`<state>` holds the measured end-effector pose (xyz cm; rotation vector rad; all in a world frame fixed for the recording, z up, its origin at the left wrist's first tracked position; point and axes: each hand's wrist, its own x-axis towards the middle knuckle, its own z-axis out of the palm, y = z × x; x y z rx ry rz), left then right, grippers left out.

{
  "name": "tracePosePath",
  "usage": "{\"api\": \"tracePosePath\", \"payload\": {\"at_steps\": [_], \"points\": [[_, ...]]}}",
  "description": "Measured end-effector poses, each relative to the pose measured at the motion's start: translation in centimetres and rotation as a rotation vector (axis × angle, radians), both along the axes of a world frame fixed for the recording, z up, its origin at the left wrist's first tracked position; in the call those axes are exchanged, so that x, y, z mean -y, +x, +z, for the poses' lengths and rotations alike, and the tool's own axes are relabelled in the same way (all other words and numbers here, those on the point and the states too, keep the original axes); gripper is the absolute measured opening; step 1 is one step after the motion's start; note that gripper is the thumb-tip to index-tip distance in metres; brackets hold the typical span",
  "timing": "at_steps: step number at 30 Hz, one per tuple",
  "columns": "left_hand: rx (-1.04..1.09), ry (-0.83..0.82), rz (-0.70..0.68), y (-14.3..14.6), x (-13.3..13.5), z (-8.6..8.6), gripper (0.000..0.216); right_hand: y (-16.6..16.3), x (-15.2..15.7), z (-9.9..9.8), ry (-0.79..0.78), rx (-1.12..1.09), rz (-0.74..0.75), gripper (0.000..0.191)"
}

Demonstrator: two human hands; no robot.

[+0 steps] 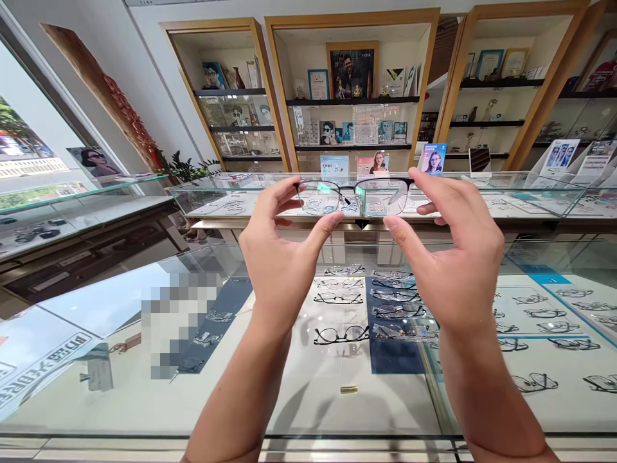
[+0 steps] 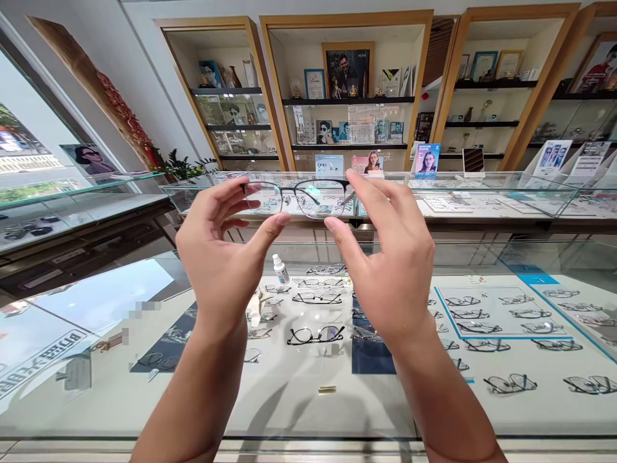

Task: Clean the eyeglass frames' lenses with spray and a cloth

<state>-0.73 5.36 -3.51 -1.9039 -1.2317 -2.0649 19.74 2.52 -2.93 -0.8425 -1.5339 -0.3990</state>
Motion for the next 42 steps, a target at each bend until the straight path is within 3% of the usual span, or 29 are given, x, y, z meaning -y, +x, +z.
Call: {"api": "tracePosePath", "payload": {"at_steps": [8, 15, 22, 31, 38, 42], "points": [[-0.029, 0.095, 0.132, 0.6, 0.6, 0.1, 0.056, 0.1, -0.5, -0.2, -0.062, -0.196, 0.182, 0.033], [0.033, 0.007, -0.103, 0.4, 0.4, -0.3, 0.067, 0.5, -1.8, -0.1, -0.116, -0.286, 0.246, 0.034], [-0.02, 0.065, 0.04, 0.8, 0.7, -0.1, 0.066, 1.4, -3.0, -0.1, -0.184, -0.291, 0.356, 0.034], [0.023, 0.07, -0.02, 1.0, 0.8, -0.3, 0.068, 2.2, -4.3, -0.6, -0.195, -0.335, 0.402, 0.032], [0.133, 0.043, -0.183, 1.7, 0.2, -0.2, 0.077, 2.4, -5.0, -0.9, -0.184, -0.29, 0.4, 0.031], [0.161, 0.034, -0.206, 2.0, 0.1, -0.3, 0.076, 2.2, -4.7, -0.7, -0.196, -0.302, 0.4, 0.03]]}}
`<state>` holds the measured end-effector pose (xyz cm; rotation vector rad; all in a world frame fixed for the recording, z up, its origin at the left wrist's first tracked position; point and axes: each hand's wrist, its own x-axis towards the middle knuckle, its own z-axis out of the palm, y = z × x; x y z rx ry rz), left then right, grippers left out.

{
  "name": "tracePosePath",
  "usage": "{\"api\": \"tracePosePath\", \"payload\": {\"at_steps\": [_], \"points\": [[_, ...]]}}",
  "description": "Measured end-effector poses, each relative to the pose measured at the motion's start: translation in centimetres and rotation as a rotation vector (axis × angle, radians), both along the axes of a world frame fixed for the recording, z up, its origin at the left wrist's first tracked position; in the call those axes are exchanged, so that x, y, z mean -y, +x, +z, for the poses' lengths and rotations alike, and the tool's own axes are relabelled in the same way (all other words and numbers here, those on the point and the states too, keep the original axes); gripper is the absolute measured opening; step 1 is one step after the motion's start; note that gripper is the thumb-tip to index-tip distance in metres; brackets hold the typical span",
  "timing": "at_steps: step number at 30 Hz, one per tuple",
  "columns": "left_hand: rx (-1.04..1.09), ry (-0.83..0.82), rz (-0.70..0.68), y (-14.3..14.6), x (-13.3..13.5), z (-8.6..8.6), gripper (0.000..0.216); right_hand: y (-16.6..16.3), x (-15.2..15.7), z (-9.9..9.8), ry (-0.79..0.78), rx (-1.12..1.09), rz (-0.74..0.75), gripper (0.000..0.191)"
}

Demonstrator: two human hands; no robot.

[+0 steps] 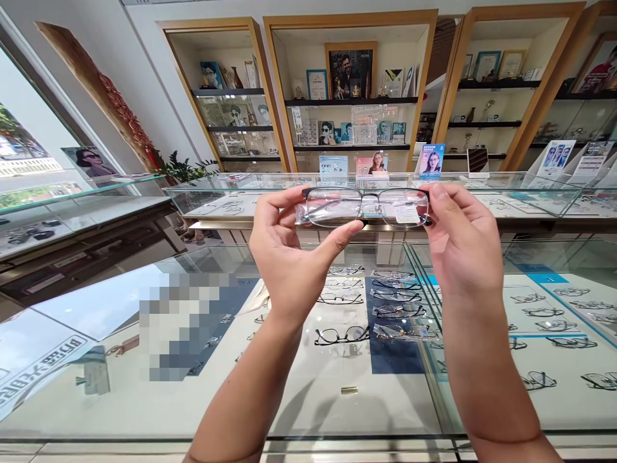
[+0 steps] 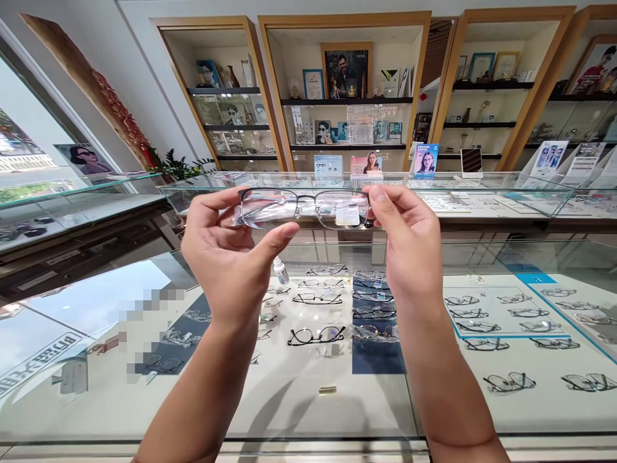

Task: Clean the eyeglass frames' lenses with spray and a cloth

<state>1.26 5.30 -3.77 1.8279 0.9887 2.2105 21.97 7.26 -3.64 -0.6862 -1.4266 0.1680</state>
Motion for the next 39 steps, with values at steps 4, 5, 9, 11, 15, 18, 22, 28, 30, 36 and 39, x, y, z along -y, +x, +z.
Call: {"api": "tracePosePath", "payload": {"at_steps": [4, 5, 9, 11, 15, 18, 22, 28, 30, 36, 39], "points": [[0.023, -0.019, -0.016, -0.1, -0.4, -0.2, 0.082, -0.1, 0.4, 0.2, -0.012, -0.025, 0.019, 0.028], [0.022, -0.021, -0.022, -0.1, -0.5, -0.2, 0.084, -0.1, 0.4, 0.3, -0.013, -0.03, 0.024, 0.027], [0.022, -0.018, -0.037, 0.0, -0.4, -0.3, 0.085, 0.0, 0.4, 0.2, -0.005, -0.011, 0.024, 0.027], [0.029, -0.034, -0.061, 0.0, -0.3, -0.2, 0.085, 0.0, 0.5, 0.2, -0.017, -0.01, 0.029, 0.028], [0.082, -0.199, -0.266, -0.5, -0.8, 0.1, 0.076, -0.3, 1.6, 0.5, -0.027, 0.015, 0.043, 0.036], [0.172, -0.434, -0.577, -0.9, -1.5, 0.5, 0.062, -1.1, 2.6, 0.7, 0.017, 0.105, -0.003, 0.035], [0.145, -0.688, -0.868, -0.7, -1.9, 0.8, 0.061, -2.3, 3.0, 0.5, 0.077, 0.217, -0.078, 0.026], [0.122, -0.863, -1.11, -0.1, -2.3, 0.1, 0.067, -2.5, 2.3, -0.1, 0.109, 0.204, -0.015, 0.014], [0.111, -0.902, -1.149, -0.2, -2.5, -0.2, 0.067, -2.3, 2.2, -0.1, 0.097, 0.2, 0.009, 0.013], [0.063, -0.944, -1.171, -0.3, -2.7, -0.6, 0.072, -2.5, 2.4, -0.2, 0.092, 0.207, 0.038, 0.011], [0.025, -0.921, -1.13, 0.0, -2.5, -0.6, 0.076, -2.8, 2.8, -0.3, 0.149, 0.178, 0.048, 0.009]]}}
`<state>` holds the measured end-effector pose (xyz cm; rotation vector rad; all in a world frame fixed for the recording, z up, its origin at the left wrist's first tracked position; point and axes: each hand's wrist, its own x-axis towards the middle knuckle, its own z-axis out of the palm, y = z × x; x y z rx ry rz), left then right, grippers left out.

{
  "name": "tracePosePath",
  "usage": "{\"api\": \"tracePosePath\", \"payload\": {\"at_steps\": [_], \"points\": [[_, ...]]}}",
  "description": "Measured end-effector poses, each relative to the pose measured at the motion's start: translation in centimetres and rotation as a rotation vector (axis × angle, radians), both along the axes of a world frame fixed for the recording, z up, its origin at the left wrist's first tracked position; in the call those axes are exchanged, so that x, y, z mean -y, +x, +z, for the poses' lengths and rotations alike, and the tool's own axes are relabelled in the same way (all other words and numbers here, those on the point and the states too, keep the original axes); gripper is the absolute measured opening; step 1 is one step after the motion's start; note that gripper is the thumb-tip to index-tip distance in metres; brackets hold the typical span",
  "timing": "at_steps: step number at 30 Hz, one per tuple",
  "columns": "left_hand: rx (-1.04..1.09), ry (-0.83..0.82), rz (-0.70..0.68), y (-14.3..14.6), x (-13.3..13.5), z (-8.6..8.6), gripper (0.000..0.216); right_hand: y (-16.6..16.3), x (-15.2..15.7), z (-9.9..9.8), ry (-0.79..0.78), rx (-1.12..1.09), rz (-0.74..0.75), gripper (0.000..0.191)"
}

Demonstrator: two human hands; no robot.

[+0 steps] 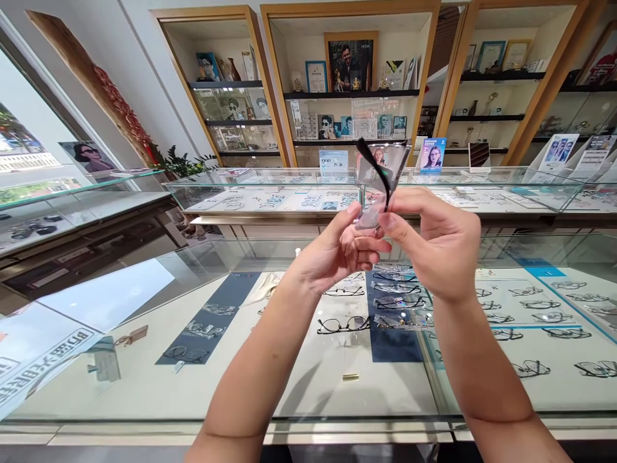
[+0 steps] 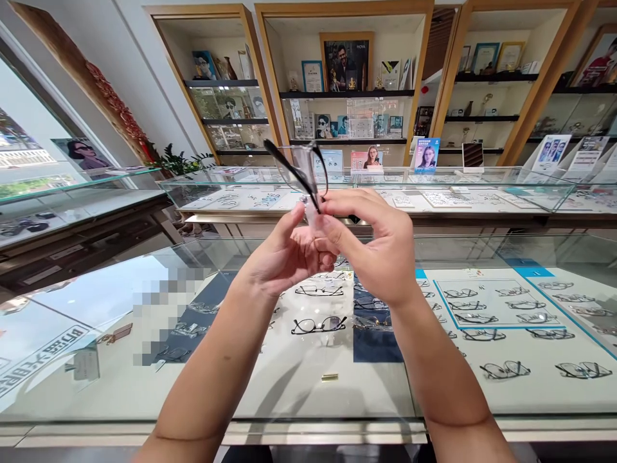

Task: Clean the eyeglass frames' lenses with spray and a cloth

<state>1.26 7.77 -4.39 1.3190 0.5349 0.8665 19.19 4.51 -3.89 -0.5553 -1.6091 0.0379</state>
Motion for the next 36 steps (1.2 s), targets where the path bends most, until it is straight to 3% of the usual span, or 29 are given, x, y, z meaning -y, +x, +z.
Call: {"api": "tracePosePath", "payload": {"at_steps": [2, 4, 8, 11, 15, 18, 21, 29, 36], "points": [[-0.024, 0.057, 0.084, 0.1, 0.0, 0.1, 0.075, 0.0, 0.4, 0.2, 0.042, -0.01, -0.002, 0.009], [-0.044, 0.145, 0.254, -0.1, -0.2, 0.0, 0.07, 0.2, 0.6, 0.5, 0.075, 0.0, -0.008, 0.01], [-0.07, 0.459, 0.775, -1.8, -1.5, -1.9, 0.042, 0.6, 0.0, 0.0, 0.039, 0.134, -0.03, 0.011], [-0.178, 0.687, 1.069, -3.9, -2.6, -5.3, 0.03, 0.6, -1.4, -3.2, -0.064, 0.304, -0.057, 0.01], [-0.371, 0.847, 1.191, -6.0, -4.1, -10.5, 0.021, 0.0, -2.7, -9.5, -0.228, 0.53, -0.096, 0.008], [-0.475, 0.859, 1.166, -6.9, -5.0, -13.5, 0.02, -0.6, -3.1, -13.0, -0.355, 0.706, -0.126, 0.007], [-0.588, 0.862, 1.04, -7.1, -5.4, -15.0, 0.021, -1.5, -3.2, -14.6, -0.425, 0.896, -0.122, 0.006], [-0.967, 0.833, 0.533, -6.4, -5.9, -16.5, 0.028, -3.2, -3.6, -16.1, -0.534, 1.131, -0.115, 0.012], [-1.137, 0.858, 0.379, -6.6, -6.5, -17.4, 0.02, -3.8, -3.7, -16.7, -0.527, 1.22, -0.125, 0.027]]}}
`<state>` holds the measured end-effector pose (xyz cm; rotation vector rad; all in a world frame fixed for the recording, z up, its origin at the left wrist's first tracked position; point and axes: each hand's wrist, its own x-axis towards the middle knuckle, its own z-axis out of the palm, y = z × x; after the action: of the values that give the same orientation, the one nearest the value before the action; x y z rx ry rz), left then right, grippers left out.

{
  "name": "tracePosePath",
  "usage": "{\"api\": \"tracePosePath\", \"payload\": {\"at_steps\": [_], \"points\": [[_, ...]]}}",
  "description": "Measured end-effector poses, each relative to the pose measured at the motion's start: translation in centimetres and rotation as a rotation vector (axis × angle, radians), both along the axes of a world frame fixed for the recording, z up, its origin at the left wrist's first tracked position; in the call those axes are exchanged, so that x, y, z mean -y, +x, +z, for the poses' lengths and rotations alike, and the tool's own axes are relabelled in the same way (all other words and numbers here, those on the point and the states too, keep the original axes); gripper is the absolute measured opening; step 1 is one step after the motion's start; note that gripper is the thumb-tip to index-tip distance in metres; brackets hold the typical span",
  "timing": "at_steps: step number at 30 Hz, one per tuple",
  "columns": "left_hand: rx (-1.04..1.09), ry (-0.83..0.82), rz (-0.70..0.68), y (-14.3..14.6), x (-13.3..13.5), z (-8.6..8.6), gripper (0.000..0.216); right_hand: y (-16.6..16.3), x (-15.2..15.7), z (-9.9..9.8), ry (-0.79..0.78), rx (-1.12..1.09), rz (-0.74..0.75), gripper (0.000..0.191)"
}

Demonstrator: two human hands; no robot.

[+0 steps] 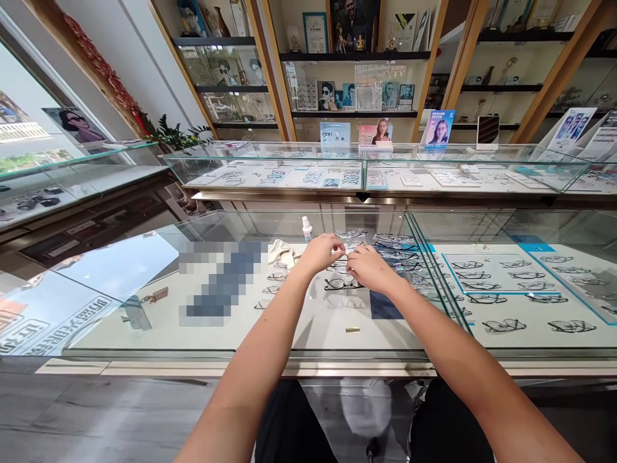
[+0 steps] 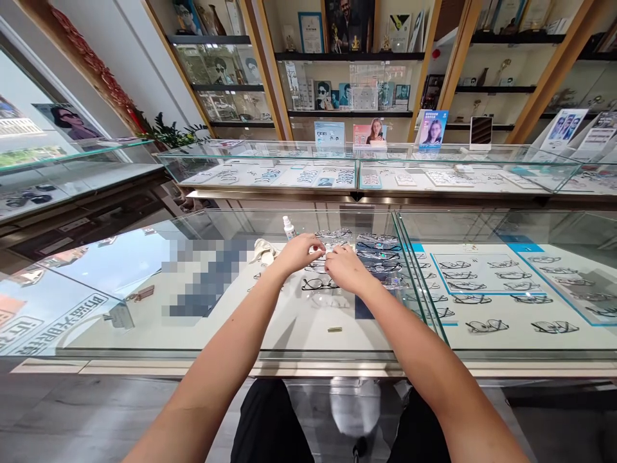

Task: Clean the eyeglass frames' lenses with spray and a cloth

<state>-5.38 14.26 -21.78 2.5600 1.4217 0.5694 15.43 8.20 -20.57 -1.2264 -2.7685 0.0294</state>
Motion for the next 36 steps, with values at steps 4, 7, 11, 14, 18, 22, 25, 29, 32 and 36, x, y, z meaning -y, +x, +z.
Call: {"api": "tracePosePath", "payload": {"at_steps": [4, 7, 11, 14, 18, 22, 25, 29, 32, 36], "points": [[-0.065, -0.019, 0.015, 0.3, 0.1, -0.3, 0.022, -0.2, -0.1, -0.4, 0.027, 0.001, 0.011, 0.029], [-0.081, -0.015, 0.016, 0.6, 0.3, -0.5, 0.022, -0.3, -0.1, -0.6, 0.024, -0.013, 0.015, 0.026], [-0.079, -0.004, 0.003, 0.8, 0.3, -0.6, 0.021, 0.1, -0.2, -0.5, 0.075, -0.113, -0.006, 0.018], [-0.064, 0.013, -0.014, 0.8, 0.2, -0.4, 0.022, 0.6, -0.4, -0.3, 0.199, -0.27, -0.097, 0.011], [0.099, 0.05, -0.045, 0.6, 0.4, 0.2, 0.023, 1.5, -0.9, -0.2, 0.339, -0.552, -0.274, 0.015], [0.492, 0.045, -0.002, 0.8, 0.7, 0.9, 0.021, 2.4, -1.3, -0.3, 0.404, -0.73, -0.376, 0.02], [0.835, -0.118, 0.01, 1.6, 0.7, 1.1, 0.028, 2.5, -1.5, -0.5, 0.346, -0.781, -0.364, 0.026], [1.076, -0.331, -0.03, 2.7, 0.9, 0.7, 0.043, 2.1, -1.7, -0.9, 0.144, -0.93, -0.261, 0.029], [1.156, -0.426, -0.059, 3.3, 1.2, 0.4, 0.053, 1.6, -1.9, -1.2, -0.055, -1.113, -0.171, 0.027], [1.208, -0.498, -0.076, 3.6, 1.4, 0.2, 0.057, 1.3, -2.4, -1.3, -0.296, -1.312, -0.168, 0.035]]}}
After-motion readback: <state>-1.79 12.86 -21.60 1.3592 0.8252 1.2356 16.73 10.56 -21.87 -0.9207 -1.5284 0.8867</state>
